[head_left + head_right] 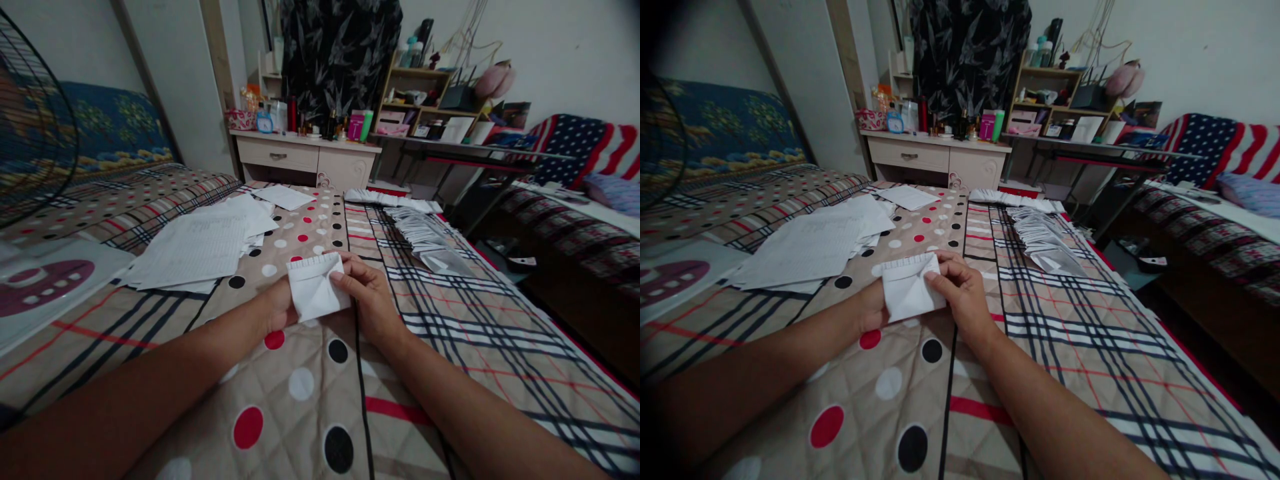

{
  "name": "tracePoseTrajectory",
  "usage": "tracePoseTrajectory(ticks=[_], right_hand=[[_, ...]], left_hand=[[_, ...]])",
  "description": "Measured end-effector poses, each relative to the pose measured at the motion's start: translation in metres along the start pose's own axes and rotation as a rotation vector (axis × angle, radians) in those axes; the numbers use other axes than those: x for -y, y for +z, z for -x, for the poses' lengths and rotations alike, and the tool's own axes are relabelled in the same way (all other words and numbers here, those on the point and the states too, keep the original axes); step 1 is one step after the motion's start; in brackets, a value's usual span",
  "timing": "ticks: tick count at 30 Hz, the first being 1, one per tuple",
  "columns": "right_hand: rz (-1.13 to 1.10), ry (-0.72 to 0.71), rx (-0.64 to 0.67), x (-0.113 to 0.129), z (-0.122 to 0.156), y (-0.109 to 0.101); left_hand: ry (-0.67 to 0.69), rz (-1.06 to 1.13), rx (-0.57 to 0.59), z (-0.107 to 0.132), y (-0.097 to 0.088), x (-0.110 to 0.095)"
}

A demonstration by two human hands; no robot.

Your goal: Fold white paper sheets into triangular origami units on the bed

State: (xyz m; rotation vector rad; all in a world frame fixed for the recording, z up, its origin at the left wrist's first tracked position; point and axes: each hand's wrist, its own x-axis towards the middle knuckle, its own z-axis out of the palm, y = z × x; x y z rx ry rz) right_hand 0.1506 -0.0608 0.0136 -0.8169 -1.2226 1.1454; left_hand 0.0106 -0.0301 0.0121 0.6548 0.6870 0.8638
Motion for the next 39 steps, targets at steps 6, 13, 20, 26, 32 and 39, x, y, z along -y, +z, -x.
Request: tracePoseTrajectory(ticks=[6, 13, 20, 26, 32, 39], right_hand=[[-0.095, 0.102, -0.139, -0.006, -0.004, -0.008], [-0.043, 0.164, -0.112, -0.005, -0.002, -0.007], [0.033, 0.103, -0.112, -0.002, -0.001, -0.005], [0.042, 0.119, -0.096, -0.006, 0.000, -0.005], [0.054, 0.185, -0.088, -0.007, 0.000, -0.005], [0.131, 0.200, -0.128, -0.004, -0.001, -0.003]], left_hand=[[0.213, -0.056, -0.072, 0.003, -0.005, -0.015], [0.537, -0.632, 0.050, 0.004, -0.011, -0.009], [0.744, -0.870, -0.032, 0.010, -0.005, -0.005], [1.098, -1.162, -0.201, 0.015, -0.004, -0.007], [1.164, -1.226, -0.112, 0.015, -0.004, -0.007], [1.115, -1.125, -0.163, 0.018, -0.003, -0.007]])
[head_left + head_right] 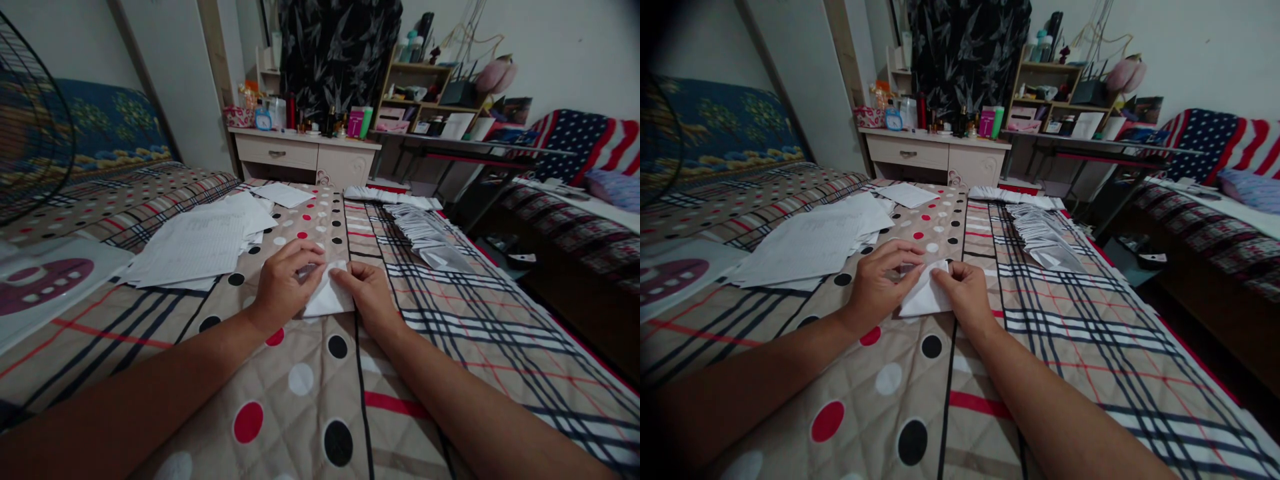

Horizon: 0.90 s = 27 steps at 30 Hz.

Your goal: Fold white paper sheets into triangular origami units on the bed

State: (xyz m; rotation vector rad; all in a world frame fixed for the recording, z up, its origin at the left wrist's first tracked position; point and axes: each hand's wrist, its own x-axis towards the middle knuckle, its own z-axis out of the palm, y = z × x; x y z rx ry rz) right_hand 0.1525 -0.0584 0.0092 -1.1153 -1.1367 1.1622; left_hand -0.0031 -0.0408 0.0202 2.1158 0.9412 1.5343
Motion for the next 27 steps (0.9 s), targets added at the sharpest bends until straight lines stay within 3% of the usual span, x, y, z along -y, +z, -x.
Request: tracePoseTrajectory(ticks=[8, 20, 27], right_hand=[[0.034, -0.059, 0.041, -0.006, -0.001, -0.002], [0.157, -0.212, 0.070, -0.003, 0.000, -0.003], [0.184, -0.344, 0.122, 0.008, 0.009, -0.003]], left_hand=[[-0.007, 0.044, 0.029, 0.000, 0.001, 0.001], [-0.389, 0.385, -0.018, -0.002, 0.007, 0.013], [-0.439, 0.463, -0.050, -0.004, 0.004, 0.011]])
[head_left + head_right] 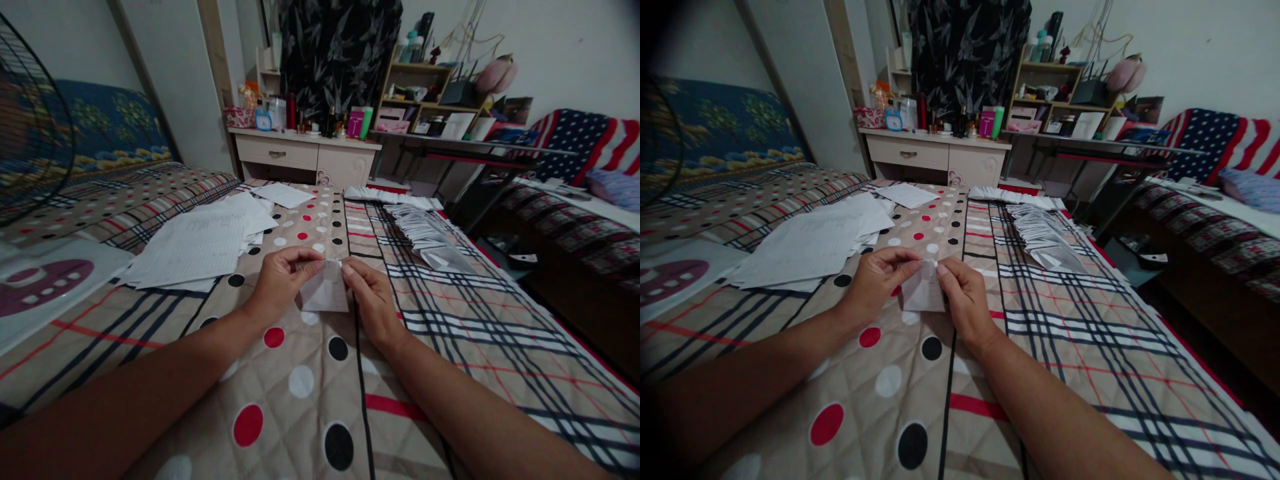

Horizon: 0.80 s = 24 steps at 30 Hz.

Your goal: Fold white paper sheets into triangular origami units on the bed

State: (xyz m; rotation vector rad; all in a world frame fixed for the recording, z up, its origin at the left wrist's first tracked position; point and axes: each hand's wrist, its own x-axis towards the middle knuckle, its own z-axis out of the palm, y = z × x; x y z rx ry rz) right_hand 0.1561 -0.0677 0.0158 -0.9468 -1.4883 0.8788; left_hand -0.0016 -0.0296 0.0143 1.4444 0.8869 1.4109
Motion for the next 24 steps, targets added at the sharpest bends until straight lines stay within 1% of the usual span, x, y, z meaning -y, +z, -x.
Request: tracePoseTrajectory(ticks=[4, 8, 11, 14, 17, 21, 24], right_hand=[[0.035, -0.071, 0.005, 0.0012, 0.0005, -0.0011], [0.096, -0.086, -0.023, 0.0003, 0.0003, -0.0014], [0.144, -0.108, -0.047, 0.0009, -0.0005, -0.0017], [0.179, -0.105, -0.065, 0.0018, -0.0014, -0.0022], [0.215, -0.102, -0.075, 0.0019, -0.0022, -0.0024], [0.256, -0.121, -0.089, 0.0014, -0.0027, -0.0023], [0.210, -0.104, -0.087, 0.0010, -0.0021, -0.0022]], left_hand=[[-0.022, 0.036, 0.031, 0.0014, 0.0002, -0.0006], [0.010, -0.043, 0.079, 0.0023, -0.0003, -0.0035], [0.039, -0.095, 0.085, 0.0021, 0.0001, -0.0064], [0.037, -0.109, 0.103, 0.0015, 0.0010, -0.0078], [-0.010, -0.135, 0.120, 0.0011, 0.0016, -0.0079], [-0.118, -0.137, 0.145, 0.0013, 0.0010, -0.0059], [-0.183, -0.075, 0.167, 0.0010, -0.0001, -0.0028]])
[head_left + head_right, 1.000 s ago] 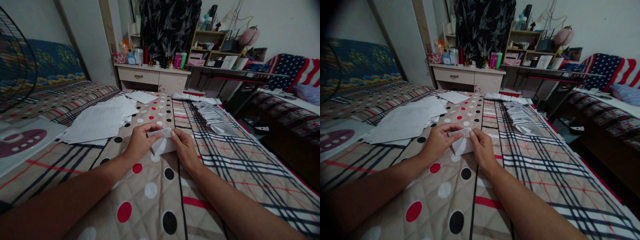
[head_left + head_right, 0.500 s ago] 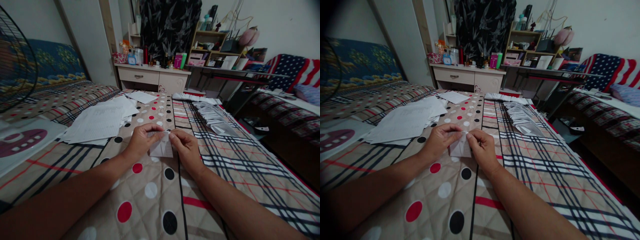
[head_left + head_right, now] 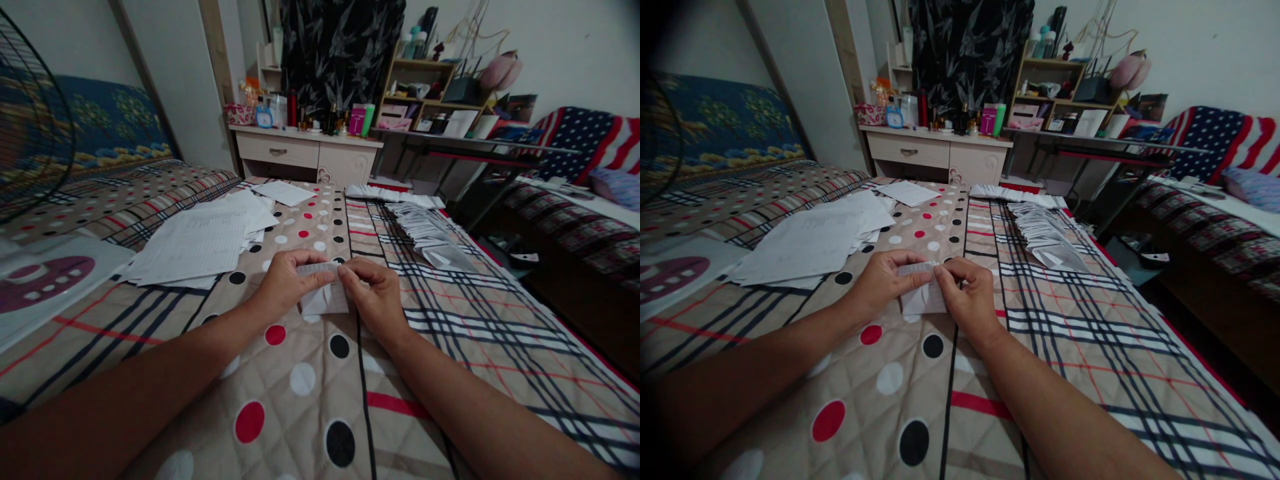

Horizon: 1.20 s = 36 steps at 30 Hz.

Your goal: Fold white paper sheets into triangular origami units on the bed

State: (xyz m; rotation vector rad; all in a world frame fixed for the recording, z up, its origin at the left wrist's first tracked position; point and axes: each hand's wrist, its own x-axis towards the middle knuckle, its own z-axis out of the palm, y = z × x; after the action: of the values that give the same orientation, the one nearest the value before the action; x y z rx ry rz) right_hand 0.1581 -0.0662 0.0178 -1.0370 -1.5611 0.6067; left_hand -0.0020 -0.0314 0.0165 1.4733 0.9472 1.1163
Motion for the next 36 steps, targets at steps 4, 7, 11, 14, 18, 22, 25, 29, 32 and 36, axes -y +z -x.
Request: tracePoseTrajectory(ticks=[4, 7, 11, 14, 18, 22, 25, 29, 32, 36], right_hand=[[-0.268, 0.089, 0.046, -0.001, 0.002, 0.001], [-0.465, 0.174, 0.084, -0.005, 0.003, 0.003], [-0.583, 0.262, 0.097, -0.010, 0.002, 0.005], [-0.607, 0.298, 0.084, -0.012, 0.002, 0.006], [-0.610, 0.321, 0.072, -0.013, 0.001, 0.005], [-0.447, 0.245, -0.029, -0.010, 0.001, 0.005], [-0.292, 0.192, -0.091, -0.005, 0.002, 0.006], [-0.218, 0.156, -0.104, -0.001, 0.003, 0.006], [-0.169, 0.161, -0.132, -0.001, 0.003, 0.006], [-0.059, 0.130, -0.150, 0.000, 0.003, 0.006]], left_hand=[[-0.015, 0.174, 0.046, -0.001, 0.000, 0.003], [0.032, 0.264, 0.044, -0.001, 0.001, 0.004], [0.079, 0.308, 0.035, -0.001, 0.002, 0.006], [0.077, 0.307, 0.022, -0.001, 0.002, 0.008], [0.079, 0.222, 0.019, 0.000, 0.002, 0.007], [0.149, 0.089, -0.012, 0.000, 0.000, 0.007], [0.206, 0.041, -0.067, -0.001, -0.001, 0.010], [0.202, 0.070, -0.111, -0.003, -0.002, 0.013], [0.229, 0.037, -0.120, -0.004, -0.002, 0.013], [0.352, -0.065, -0.134, -0.003, -0.002, 0.009]])
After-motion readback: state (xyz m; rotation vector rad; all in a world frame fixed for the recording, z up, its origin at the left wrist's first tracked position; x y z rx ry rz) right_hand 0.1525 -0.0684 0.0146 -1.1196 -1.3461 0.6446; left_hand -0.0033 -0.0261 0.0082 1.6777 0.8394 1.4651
